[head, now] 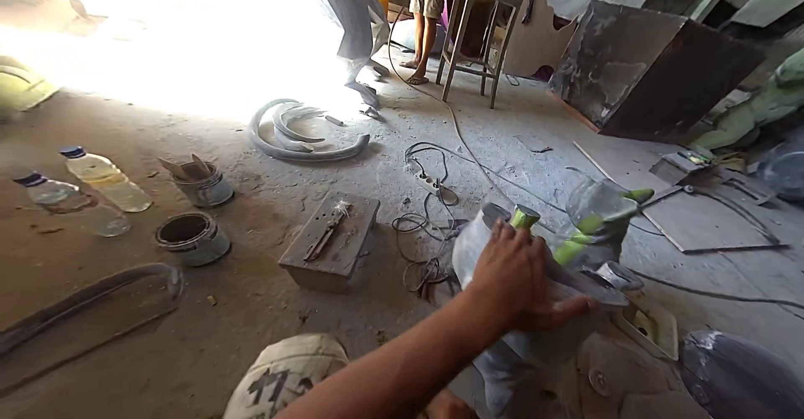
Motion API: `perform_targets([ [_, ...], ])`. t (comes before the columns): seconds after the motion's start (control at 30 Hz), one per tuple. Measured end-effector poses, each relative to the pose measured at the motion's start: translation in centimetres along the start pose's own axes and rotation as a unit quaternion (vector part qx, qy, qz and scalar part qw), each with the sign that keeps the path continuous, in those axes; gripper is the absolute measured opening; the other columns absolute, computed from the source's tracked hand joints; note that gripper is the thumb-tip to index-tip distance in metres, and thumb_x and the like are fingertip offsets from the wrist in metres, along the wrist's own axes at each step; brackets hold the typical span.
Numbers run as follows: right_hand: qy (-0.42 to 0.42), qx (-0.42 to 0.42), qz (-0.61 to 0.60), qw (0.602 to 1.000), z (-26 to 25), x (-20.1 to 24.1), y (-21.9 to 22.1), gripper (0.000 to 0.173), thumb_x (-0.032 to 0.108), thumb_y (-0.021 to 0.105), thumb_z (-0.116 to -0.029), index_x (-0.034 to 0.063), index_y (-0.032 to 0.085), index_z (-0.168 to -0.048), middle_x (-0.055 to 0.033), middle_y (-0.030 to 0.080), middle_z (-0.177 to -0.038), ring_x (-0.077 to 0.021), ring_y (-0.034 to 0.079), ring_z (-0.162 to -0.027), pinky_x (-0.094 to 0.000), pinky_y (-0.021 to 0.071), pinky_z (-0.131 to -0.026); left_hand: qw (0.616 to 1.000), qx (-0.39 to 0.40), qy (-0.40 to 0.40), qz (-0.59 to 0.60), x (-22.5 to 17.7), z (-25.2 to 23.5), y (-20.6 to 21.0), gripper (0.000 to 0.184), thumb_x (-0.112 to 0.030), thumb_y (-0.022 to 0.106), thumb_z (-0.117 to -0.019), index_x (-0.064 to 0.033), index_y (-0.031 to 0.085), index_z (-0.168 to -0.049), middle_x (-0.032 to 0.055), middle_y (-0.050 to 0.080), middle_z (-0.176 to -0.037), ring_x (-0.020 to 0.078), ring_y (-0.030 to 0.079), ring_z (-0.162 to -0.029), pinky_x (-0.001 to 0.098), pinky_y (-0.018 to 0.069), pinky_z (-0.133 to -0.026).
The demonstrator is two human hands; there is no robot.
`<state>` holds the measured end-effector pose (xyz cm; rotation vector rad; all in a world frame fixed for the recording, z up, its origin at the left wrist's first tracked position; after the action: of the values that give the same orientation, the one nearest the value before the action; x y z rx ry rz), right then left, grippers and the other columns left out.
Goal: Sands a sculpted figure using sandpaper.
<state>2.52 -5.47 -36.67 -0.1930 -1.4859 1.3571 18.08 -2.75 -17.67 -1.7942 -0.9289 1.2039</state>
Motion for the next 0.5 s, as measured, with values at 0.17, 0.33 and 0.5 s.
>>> perform_targets([
  [0.17,-0.047,0.016,-0.083,0.995,-15.0,4.1,4.4,0.038,0.026,0.055,-0.1023,0.0146,0.067,-0.136,-0.0131,0.065,-0.135,-0.024,0.064,-0.123,-0.0418,0.0507,-0.107,0.999,0.024,0.022,0.04,-1.2,1.0,0.7,0.1,-0.088,0.056,-0.0757,-0.0103,0.059,-0.138,0.0138,0.059,-0.138,0.0336,0.049,-0.136,0.0573,0.0245,-0.123],
  [0.33,-0.083,-0.039,-0.075,0.993,-25.8,9.7,7.4,0.041,0.034,0.054,-0.1003,0.025,0.065,-0.139,-0.0072,0.059,-0.141,-0.018,0.062,-0.123,-0.0374,0.0548,-0.1,0.999,0.013,0.015,0.044,-1.2,-0.1,1.1,0.098,-0.084,0.063,-0.0678,-0.012,0.064,-0.134,0.017,0.06,-0.139,0.0364,0.051,-0.135,0.0567,0.0293,-0.121],
  [0.5,-0.101,0.065,-0.008,0.993,-32.8,13.6,13.8,0.051,0.04,0.053,-0.1001,0.0373,0.052,-0.151,-0.0148,0.037,-0.161,-0.032,0.051,-0.137,-0.0472,0.0488,-0.108,0.999,0.029,-0.014,0.039,0.5,-0.2,-0.1,0.098,-0.079,0.068,-0.065,-0.0107,0.065,-0.135,0.0148,0.062,-0.14,0.0336,0.053,-0.136,0.0522,0.0311,-0.12],
])
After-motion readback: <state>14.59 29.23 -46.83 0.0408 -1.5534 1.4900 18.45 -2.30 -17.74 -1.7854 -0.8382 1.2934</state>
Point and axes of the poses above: each hand's wrist, its own z-axis away from the middle knuckle, its own y-axis out of the palm, x = y × z, the point moved 9 cm from there along -z, towards the middle knuckle
